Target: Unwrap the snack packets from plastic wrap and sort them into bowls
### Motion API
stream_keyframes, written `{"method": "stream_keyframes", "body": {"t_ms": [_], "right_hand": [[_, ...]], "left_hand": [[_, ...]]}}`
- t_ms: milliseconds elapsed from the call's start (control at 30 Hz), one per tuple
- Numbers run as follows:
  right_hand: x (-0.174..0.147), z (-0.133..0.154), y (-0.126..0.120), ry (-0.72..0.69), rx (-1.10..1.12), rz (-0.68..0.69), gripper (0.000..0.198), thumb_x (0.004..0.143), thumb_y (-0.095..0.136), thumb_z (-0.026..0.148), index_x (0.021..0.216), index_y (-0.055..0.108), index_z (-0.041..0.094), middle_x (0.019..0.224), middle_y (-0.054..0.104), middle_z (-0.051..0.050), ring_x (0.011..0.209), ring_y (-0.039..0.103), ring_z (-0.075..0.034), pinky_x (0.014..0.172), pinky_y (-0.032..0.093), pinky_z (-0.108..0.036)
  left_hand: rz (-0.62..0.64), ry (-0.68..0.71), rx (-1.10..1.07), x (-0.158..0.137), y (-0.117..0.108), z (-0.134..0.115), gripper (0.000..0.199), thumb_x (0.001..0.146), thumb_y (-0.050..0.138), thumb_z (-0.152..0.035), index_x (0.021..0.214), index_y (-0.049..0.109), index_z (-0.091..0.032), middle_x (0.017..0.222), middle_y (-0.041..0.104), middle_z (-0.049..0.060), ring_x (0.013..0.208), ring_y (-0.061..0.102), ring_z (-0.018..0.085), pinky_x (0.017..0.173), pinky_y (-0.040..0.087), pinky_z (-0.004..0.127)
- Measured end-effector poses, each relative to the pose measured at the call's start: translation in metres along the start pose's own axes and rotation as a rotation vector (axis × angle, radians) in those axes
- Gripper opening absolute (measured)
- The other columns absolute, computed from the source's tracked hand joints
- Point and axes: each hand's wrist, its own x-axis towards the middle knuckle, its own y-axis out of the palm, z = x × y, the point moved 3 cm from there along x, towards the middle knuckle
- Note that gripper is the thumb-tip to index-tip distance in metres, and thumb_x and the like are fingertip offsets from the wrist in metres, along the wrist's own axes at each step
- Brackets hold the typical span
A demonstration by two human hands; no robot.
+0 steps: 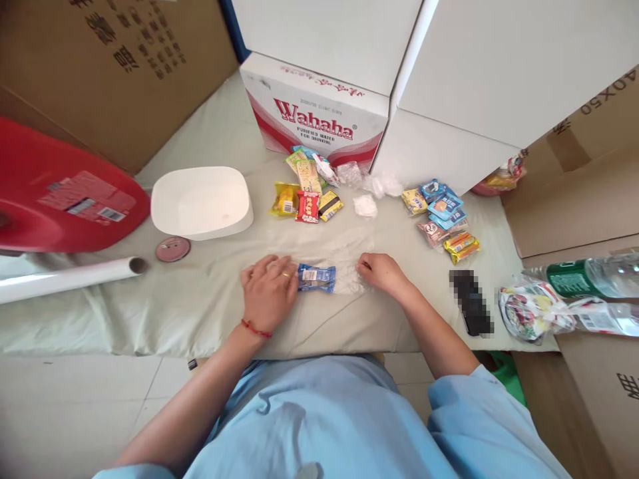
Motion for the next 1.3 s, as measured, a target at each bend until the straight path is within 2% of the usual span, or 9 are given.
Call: {"method": "stream_keyframes", "body": {"t_ms": [100, 267, 367, 533, 733, 933, 1000, 1100, 1300], "right_hand": [[0.0, -0.004, -0.007, -0.027, -0.029, 0.0, 0.022, 0.094, 0.054, 0.034, 0.085, 0.068, 0.019, 0.071, 0.066, 0.0, 0.065, 0.054, -0.015, 0.061, 0.031, -0.026], [0.004, -0.002, -0.006, 0.018, 0.02, 0.017, 0.023, 0.094, 0.053, 0.034, 0.085, 0.068, 0.019, 0.065, 0.065, 0.0, 0.064, 0.055, -0.015, 0.061, 0.032, -0.025], [0.005, 0.0, -0.004, 0.035, 0.037, 0.015, 0.024, 0.094, 0.053, 0.035, 0.085, 0.067, 0.019, 0.063, 0.064, 0.001, 0.063, 0.055, -0.015, 0.06, 0.032, -0.025], [0.001, -0.004, -0.003, 0.041, 0.042, -0.002, 0.021, 0.093, 0.054, 0.034, 0.085, 0.067, 0.019, 0.065, 0.064, 0.001, 0.063, 0.054, -0.015, 0.06, 0.032, -0.025], [-0.006, -0.008, -0.002, 0.04, -0.025, -0.029, 0.02, 0.094, 0.055, 0.032, 0.086, 0.068, 0.019, 0.071, 0.066, 0.0, 0.064, 0.054, -0.014, 0.061, 0.031, -0.025], [-0.007, -0.01, -0.001, 0.04, -0.033, -0.037, 0.02, 0.094, 0.055, 0.031, 0.086, 0.069, 0.019, 0.073, 0.067, 0.0, 0.065, 0.054, -0.015, 0.062, 0.031, -0.025], [-0.006, -0.01, -0.001, 0.039, -0.047, -0.036, 0.02, 0.095, 0.055, 0.032, 0.086, 0.068, 0.019, 0.073, 0.067, -0.001, 0.065, 0.054, -0.015, 0.062, 0.031, -0.025], [-0.004, -0.011, 0.0, 0.046, -0.056, -0.026, 0.022, 0.095, 0.054, 0.034, 0.085, 0.067, 0.019, 0.071, 0.065, 0.0, 0.065, 0.054, -0.015, 0.062, 0.031, -0.026], [-0.013, -0.015, -0.003, 0.033, 0.009, 0.031, 0.025, 0.094, 0.053, 0.038, 0.085, 0.067, 0.019, 0.067, 0.061, 0.001, 0.063, 0.052, -0.015, 0.061, 0.033, -0.025]], "left_hand": [[-0.003, -0.09, -0.095, 0.005, -0.004, 0.027, 0.036, 0.103, 0.046, -0.04, 0.114, 0.076, -0.023, 0.132, 0.074, 0.011, 0.139, 0.054, 0.035, 0.115, 0.032, 0.059], [0.264, 0.21, -0.294, 0.002, -0.009, 0.05, 0.076, 0.091, 0.055, -0.068, 0.151, 0.05, -0.022, 0.152, 0.059, 0.016, 0.153, 0.039, 0.036, 0.127, 0.007, 0.066], [0.288, 0.189, -0.307, 0.003, -0.008, 0.062, 0.056, 0.09, 0.059, -0.066, 0.126, 0.067, -0.024, 0.138, 0.069, 0.013, 0.15, 0.042, 0.037, 0.125, 0.005, 0.07], [0.118, -0.06, -0.221, 0.019, 0.0, 0.076, 0.033, 0.097, 0.052, -0.044, 0.077, 0.067, -0.022, 0.108, 0.075, 0.011, 0.134, 0.057, 0.033, 0.123, 0.024, 0.064], [-0.206, -0.286, -0.106, 0.03, -0.01, 0.086, 0.028, 0.088, 0.063, -0.044, 0.097, 0.069, -0.018, 0.126, 0.06, 0.02, 0.139, 0.048, 0.042, 0.116, 0.037, 0.063], [-0.646, -0.184, 0.02, -0.018, -0.066, 0.052, 0.02, 0.092, 0.061, -0.029, 0.109, 0.068, -0.021, 0.114, 0.064, 0.016, 0.118, 0.06, 0.035, 0.105, 0.044, 0.06], [-0.542, 0.093, -0.023, -0.034, -0.065, 0.019, 0.02, 0.092, 0.06, -0.022, 0.109, 0.069, -0.025, 0.103, 0.07, 0.01, 0.103, 0.067, 0.029, 0.096, 0.049, 0.052], [-0.179, 0.463, -0.168, -0.038, -0.039, -0.022, 0.032, 0.094, 0.054, -0.017, 0.121, 0.069, -0.027, 0.115, 0.077, 0.007, 0.111, 0.069, 0.024, 0.095, 0.048, 0.043], [0.116, 0.187, -0.108, 0.0, 0.016, -0.007, 0.037, 0.101, 0.045, -0.019, 0.126, 0.072, -0.021, 0.133, 0.074, 0.011, 0.126, 0.064, 0.03, 0.102, 0.044, 0.049]]}}
